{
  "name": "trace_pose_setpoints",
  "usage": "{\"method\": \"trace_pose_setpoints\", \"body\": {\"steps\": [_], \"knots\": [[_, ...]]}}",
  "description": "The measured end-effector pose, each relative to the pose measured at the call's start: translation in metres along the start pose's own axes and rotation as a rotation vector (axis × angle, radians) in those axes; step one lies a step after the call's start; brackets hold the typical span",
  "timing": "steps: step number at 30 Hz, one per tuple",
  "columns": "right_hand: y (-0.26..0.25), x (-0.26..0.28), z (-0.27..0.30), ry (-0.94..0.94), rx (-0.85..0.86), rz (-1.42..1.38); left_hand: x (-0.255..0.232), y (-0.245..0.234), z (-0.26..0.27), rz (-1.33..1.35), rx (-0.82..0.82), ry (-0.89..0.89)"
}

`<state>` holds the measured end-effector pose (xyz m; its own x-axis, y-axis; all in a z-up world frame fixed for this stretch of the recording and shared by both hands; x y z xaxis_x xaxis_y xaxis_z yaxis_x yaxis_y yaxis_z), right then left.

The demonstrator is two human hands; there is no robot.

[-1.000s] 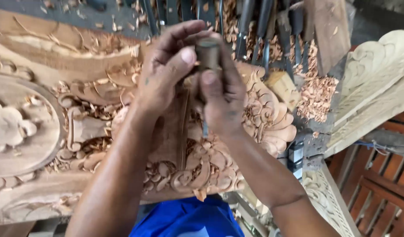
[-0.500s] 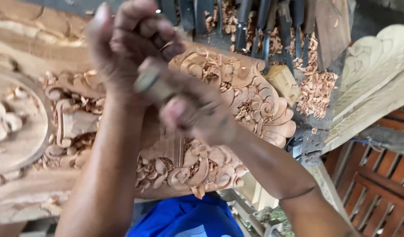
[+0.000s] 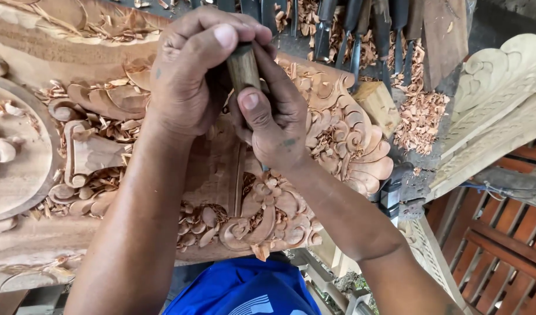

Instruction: Carving an intricate floral design into a wooden panel using specialized chisels and a hammer.

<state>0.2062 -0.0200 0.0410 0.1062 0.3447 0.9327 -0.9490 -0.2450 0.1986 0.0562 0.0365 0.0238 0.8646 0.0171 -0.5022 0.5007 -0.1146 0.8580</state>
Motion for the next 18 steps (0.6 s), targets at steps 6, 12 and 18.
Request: {"method": "trace_pose_setpoints", "body": {"steps": [6,12,18], "knots": [[0.002,-0.002,-0.006,-0.124,-0.053,0.094,0.008,-0.007,0.003,-0.014,0.104,0.008],[-0.003,-0.006,0.002,-0.092,-0.042,0.015,0.005,-0.003,0.004,0.005,0.161,0.014],[-0.007,0.006,0.008,0.092,-0.031,0.137,0.006,-0.019,0.006,0.126,-0.04,0.051]]}}
Point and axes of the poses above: each hand's wrist, its own z-axis away from the middle knuckle, its own y-axis out of the palm, x = y × z, the point moved 1 cm from there along -z, towards the middle knuckle, and after that the axes turned 12 degrees about y, right-handed, at the moved point
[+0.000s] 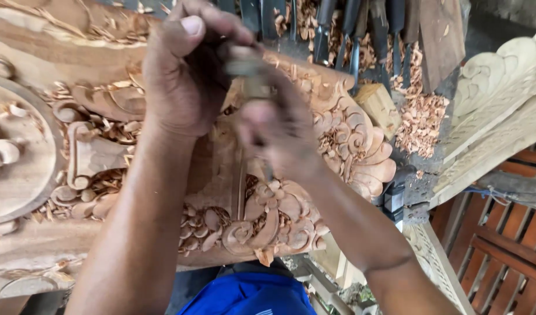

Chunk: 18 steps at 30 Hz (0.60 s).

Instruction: Carving an intricate floral design into a wooden panel using specialized chisels and a hammer.

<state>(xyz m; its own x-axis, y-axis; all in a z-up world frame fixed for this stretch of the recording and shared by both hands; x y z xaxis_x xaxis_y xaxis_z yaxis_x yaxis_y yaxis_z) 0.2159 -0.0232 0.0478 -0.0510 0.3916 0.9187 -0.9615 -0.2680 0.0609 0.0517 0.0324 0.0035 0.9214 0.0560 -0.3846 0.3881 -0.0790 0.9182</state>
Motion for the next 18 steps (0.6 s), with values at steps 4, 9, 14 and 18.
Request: {"method": "trace_pose_setpoints", "body": {"steps": [4,9,14,18], "knots": [[-0.038,0.06,0.042,-0.282,-0.019,-0.193,-0.004,0.009,-0.002,-0.02,-0.015,-0.048],[-0.026,0.024,0.077,-0.53,-0.138,-0.242,0.001,0.002,-0.002,0.004,0.027,-0.041],[-0.022,0.006,0.086,-0.538,-0.211,-0.309,0.0,0.006,-0.001,-0.017,0.029,-0.08],[-0.014,0.016,0.093,-0.738,-0.335,-0.065,0.0,0.006,-0.002,-0.03,0.008,-0.077]]}}
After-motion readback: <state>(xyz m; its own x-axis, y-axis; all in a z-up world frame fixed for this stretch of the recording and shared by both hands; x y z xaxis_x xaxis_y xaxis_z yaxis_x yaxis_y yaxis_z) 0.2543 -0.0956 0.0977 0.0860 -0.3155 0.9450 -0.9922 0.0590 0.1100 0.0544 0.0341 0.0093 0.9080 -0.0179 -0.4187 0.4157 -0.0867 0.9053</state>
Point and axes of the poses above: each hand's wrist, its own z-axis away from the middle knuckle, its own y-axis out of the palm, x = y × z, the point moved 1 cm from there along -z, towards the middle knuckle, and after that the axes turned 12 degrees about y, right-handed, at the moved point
